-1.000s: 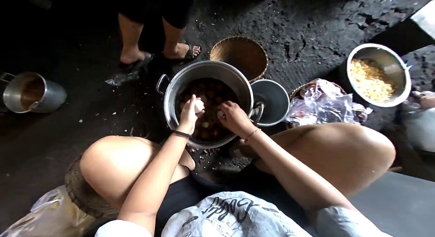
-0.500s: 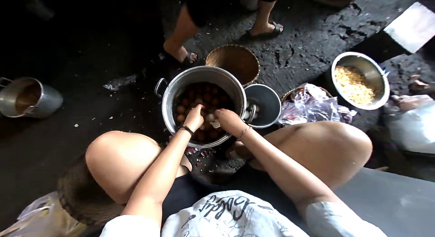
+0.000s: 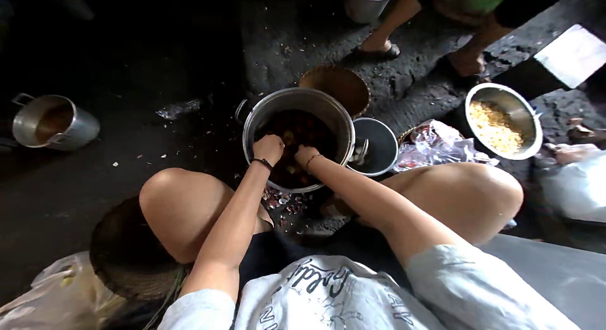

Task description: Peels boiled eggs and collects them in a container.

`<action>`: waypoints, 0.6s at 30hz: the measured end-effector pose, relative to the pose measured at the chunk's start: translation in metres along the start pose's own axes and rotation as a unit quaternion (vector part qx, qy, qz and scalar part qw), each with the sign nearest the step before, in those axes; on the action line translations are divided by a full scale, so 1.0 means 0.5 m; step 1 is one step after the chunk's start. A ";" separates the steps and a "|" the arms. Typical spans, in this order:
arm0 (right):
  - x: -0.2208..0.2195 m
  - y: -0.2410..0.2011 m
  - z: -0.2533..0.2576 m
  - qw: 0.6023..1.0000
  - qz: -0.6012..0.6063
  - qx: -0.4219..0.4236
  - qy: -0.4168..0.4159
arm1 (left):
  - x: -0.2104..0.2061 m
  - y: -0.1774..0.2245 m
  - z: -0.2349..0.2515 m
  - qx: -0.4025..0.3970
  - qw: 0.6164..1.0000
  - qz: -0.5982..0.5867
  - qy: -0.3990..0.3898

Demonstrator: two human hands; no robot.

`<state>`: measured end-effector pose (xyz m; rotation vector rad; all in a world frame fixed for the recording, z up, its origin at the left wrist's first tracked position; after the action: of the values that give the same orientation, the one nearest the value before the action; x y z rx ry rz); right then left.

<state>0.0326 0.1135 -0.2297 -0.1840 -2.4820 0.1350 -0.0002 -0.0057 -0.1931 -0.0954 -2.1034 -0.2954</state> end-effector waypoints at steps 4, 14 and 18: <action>-0.004 0.014 0.006 0.998 0.054 -0.017 0.023 | 0.006 -0.006 -0.003 -0.001 1.000 -0.011 0.013; 0.008 0.025 -0.035 0.996 -0.021 0.010 -0.081 | 0.017 -0.021 -0.018 0.014 1.000 -0.003 0.017; 0.036 0.028 -0.029 0.999 0.006 0.020 -0.043 | 0.019 -0.035 -0.020 0.017 0.999 -0.014 0.033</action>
<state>0.0287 0.1312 -0.2095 -0.1788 -2.5623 0.2002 -0.0002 -0.0255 -0.1830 -0.0350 -2.0439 -0.2750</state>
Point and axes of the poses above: each hand's wrist, its own z-axis towards the middle knuckle, its own x-axis out of the back of the hand, y = z × x, the point moved 4 cm from there along z, towards the middle knuckle, and after that the axes turned 15 degrees about z, right-handed, at the moved point
